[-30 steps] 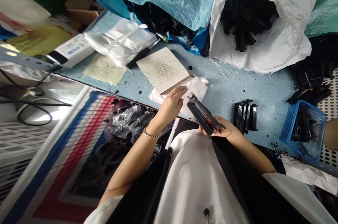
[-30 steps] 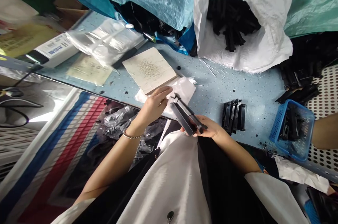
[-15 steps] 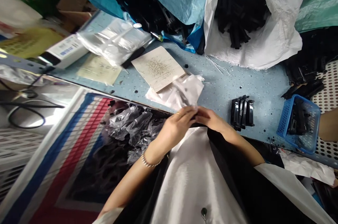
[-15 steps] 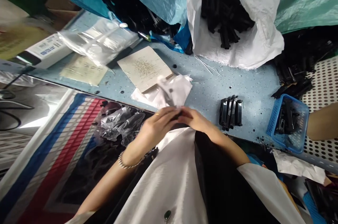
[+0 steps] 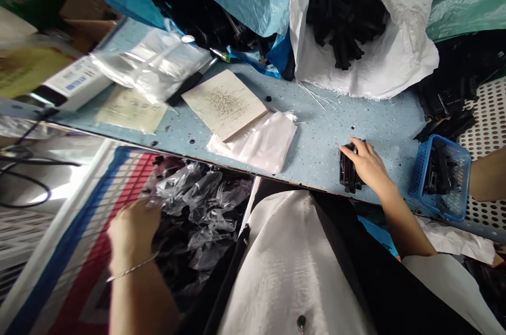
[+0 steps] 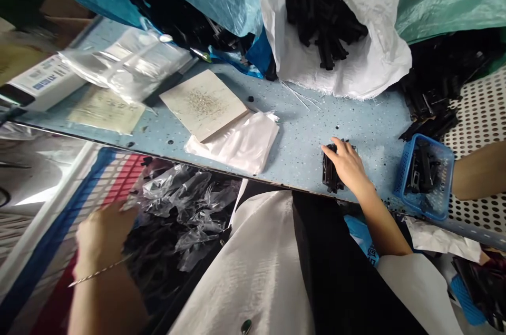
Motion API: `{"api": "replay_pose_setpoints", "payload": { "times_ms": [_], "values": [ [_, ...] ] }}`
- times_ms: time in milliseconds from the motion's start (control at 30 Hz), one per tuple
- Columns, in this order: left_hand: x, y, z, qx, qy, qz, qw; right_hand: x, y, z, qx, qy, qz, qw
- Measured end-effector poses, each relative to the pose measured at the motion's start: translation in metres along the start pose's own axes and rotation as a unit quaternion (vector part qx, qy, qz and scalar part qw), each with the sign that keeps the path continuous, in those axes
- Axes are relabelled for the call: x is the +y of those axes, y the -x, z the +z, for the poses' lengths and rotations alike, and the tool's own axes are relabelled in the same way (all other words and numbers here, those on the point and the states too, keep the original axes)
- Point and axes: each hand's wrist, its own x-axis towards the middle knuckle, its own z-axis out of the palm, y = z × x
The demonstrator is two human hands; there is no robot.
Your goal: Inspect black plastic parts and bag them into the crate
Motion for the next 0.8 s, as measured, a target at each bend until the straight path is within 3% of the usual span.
{"api": "replay_pose_setpoints", "payload": {
  "times_ms": [67, 100, 200, 267, 333, 400, 467, 567, 667, 733, 800],
  "values": [
    [0.039, -0.021, 0.026, 0.110, -0.054, -0.032, 0.992, -0.001, -0.013, 0.005, 0.001, -0.003, -0.065, 0.998],
    [0.063, -0.032, 0.042, 0.120, -0.058, -0.017, 0.991, -0.002, -0.020, 0.005, -0.004, -0.013, -0.090, 0.996],
    [0.133, -0.063, 0.095, 0.054, 0.003, 0.086, 0.995, -0.003, -0.037, 0.001, -0.024, -0.061, -0.145, 0.987],
    [0.165, -0.079, 0.127, -0.002, 0.015, 0.124, 0.992, -0.003, -0.042, -0.003, -0.028, -0.102, -0.150, 0.983],
    [0.178, -0.092, 0.146, -0.042, 0.019, 0.113, 0.992, -0.005, -0.045, -0.004, -0.029, -0.170, -0.117, 0.978],
    [0.176, -0.102, 0.151, -0.070, 0.052, 0.061, 0.994, -0.012, -0.046, -0.001, -0.042, -0.289, -0.053, 0.955],
    [0.167, -0.110, 0.144, -0.093, 0.110, -0.014, 0.989, -0.024, -0.049, 0.005, -0.066, -0.458, 0.011, 0.886],
    [0.157, -0.119, 0.129, -0.136, 0.200, -0.104, 0.965, -0.056, -0.060, 0.012, -0.101, -0.702, 0.059, 0.702],
    [0.155, -0.123, 0.123, -0.174, 0.263, -0.141, 0.939, -0.096, -0.078, 0.018, -0.140, -0.834, 0.060, 0.530],
    [0.156, -0.123, 0.123, -0.176, 0.271, -0.143, 0.935, -0.121, -0.092, 0.023, -0.159, -0.871, 0.073, 0.460],
    [0.156, -0.120, 0.122, -0.146, 0.254, -0.114, 0.950, -0.139, -0.105, 0.030, -0.143, -0.877, 0.100, 0.447]
  ]
}}
